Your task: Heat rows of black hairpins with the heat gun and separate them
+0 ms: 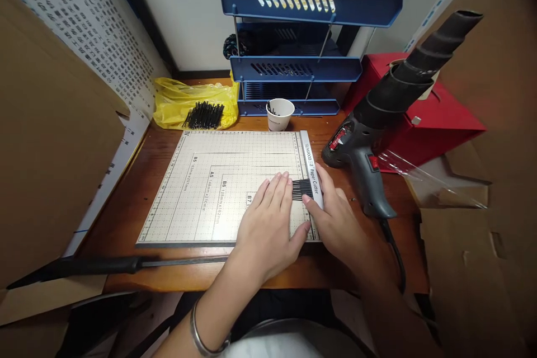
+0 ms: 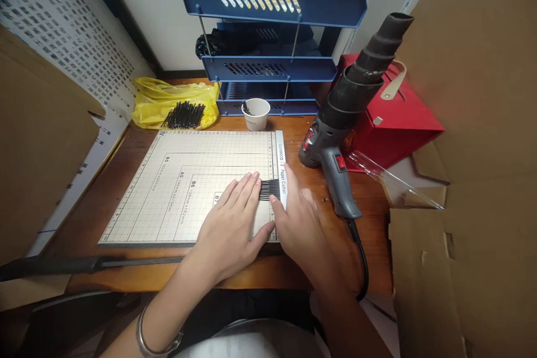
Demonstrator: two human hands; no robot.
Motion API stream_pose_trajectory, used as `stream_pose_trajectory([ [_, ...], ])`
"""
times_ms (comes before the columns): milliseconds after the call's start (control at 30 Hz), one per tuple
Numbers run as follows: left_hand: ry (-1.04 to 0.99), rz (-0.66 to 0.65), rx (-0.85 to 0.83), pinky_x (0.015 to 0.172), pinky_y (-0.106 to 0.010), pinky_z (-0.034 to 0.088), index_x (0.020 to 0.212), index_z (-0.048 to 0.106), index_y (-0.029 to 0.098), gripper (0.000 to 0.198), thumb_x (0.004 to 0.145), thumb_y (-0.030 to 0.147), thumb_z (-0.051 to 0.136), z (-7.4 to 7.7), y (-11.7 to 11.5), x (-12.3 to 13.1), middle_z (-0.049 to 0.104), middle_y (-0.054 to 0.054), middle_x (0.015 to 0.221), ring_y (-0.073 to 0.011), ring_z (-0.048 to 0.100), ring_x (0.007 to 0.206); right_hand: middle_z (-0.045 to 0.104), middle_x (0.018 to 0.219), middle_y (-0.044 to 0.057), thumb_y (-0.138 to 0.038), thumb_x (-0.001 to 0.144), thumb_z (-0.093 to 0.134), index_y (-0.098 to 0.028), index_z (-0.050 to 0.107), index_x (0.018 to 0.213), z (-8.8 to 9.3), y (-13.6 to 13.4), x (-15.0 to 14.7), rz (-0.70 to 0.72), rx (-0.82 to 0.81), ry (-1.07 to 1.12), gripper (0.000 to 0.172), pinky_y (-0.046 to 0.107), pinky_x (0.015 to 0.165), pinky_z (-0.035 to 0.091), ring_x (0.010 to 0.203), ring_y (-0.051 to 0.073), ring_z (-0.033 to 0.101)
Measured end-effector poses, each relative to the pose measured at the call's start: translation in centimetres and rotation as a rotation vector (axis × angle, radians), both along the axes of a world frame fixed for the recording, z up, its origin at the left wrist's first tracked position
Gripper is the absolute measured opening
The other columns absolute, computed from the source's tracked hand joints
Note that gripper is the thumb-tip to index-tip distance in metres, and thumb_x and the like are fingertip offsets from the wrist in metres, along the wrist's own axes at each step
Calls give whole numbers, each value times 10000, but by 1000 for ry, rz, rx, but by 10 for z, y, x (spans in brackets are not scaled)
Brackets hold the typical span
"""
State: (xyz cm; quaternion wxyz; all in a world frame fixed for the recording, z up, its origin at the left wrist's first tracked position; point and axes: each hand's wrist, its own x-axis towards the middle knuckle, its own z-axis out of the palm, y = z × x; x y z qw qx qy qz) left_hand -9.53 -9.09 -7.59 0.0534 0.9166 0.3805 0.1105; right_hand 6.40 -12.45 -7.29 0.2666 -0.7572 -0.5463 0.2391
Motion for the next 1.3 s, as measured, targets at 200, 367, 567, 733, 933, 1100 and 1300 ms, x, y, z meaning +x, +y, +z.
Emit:
stream_pose_trajectory([
  [200,2,-9,-14,1294,-463,217,1569,315,-17,741,1044,501,386,0,-1,1,281,-190,1668,-282,220,1570,517,1509,101,-453,977,391,-231,270,1620,6,6,-5,-39,-31,-35,691,564,1055,421,1233,369,529],
  [367,0,-11,-35,1295,-464,206,1566,316,-28,739,1040,487,388,2,0,1,275,-196,1667,-287,229,1567,617,1351,153,-419,972,395,-208,305,1607,12,7,-12,-63,-64,-85,676,544,1000,449,1186,374,551],
  [567,-4,-7,-25,1298,-459,202,1571,308,-17,738,1045,494,388,1,-1,0,271,-190,1672,-281,215,1572,634,1314,155,-404,988,379,-195,343,1582,10,5,-7,-50,-53,-94,630,528,978,458,1160,365,563],
  [733,9,-1,-29,1303,-451,184,1580,292,-12,756,1048,520,371,1,-2,1,260,-185,1678,-278,197,1576,535,1483,117,-393,994,341,-198,344,1579,9,6,-4,-15,-22,-63,617,529,1040,435,1215,346,549],
  [933,17,-13,-41,1304,-449,159,1574,306,-22,737,1043,485,373,1,-1,0,254,-189,1679,-281,193,1577,560,1455,118,-475,968,414,-227,319,1597,7,7,-13,-107,-44,-66,683,556,1019,438,1227,375,530],
  [1100,-5,3,-26,1297,-453,188,1575,304,-13,743,1047,505,375,1,-1,0,261,-186,1677,-279,202,1575,529,1507,80,-378,996,338,-235,330,1573,7,5,-9,-63,10,-32,594,532,992,446,1188,351,549],
  [1300,1,-5,-28,1301,-452,182,1575,304,-13,749,1045,512,377,1,-2,0,263,-186,1677,-279,197,1577,538,1486,108,-457,1001,348,-207,328,1575,4,2,-7,-54,11,-58,626,557,1011,435,1188,366,548],
])
